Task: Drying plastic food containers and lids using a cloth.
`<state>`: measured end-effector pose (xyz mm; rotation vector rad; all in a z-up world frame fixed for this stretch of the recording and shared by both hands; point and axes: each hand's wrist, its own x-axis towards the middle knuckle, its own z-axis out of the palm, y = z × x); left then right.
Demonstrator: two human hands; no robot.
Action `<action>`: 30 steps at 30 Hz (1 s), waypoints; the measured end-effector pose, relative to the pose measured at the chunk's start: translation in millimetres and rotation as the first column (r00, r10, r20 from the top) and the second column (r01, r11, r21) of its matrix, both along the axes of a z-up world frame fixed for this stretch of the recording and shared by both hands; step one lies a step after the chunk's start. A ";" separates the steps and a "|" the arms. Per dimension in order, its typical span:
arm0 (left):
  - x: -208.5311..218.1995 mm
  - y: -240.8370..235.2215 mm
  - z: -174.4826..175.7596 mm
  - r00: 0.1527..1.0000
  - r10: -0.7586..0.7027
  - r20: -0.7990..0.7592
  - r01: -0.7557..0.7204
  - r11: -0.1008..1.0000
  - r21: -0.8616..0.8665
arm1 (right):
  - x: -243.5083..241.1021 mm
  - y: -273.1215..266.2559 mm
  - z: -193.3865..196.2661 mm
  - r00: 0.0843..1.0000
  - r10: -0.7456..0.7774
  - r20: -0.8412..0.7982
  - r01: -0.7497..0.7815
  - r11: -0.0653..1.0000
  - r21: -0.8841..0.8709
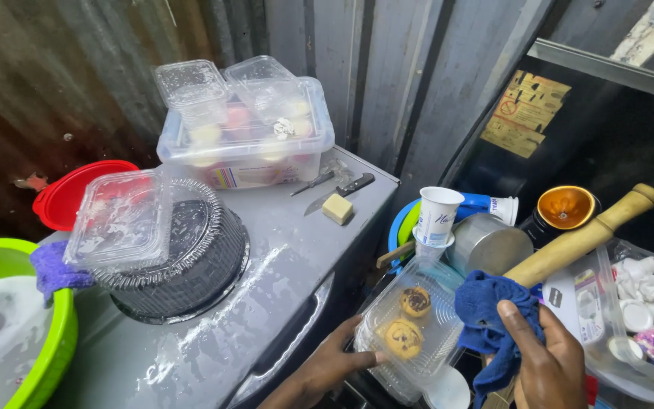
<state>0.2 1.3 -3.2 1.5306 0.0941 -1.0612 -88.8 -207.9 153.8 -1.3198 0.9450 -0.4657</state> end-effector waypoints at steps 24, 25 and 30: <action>26.9 203.9 72.8 0.025 0.080 0.996 -0.655 0.754 -0.044 | 24.1 73.7 -68.7 0.945 0.303 0.120 -0.285 0.947 -0.145; 34.7 222.4 78.5 0.017 0.079 0.997 -0.665 0.745 -0.048 | 27.4 79.7 -75.0 0.940 0.322 0.109 -0.308 0.943 -0.128; 75.4 293.0 69.6 0.204 -0.068 0.977 -0.871 0.443 0.213 | 54.7 106.2 -100.0 0.910 0.410 0.061 -0.406 0.911 -0.067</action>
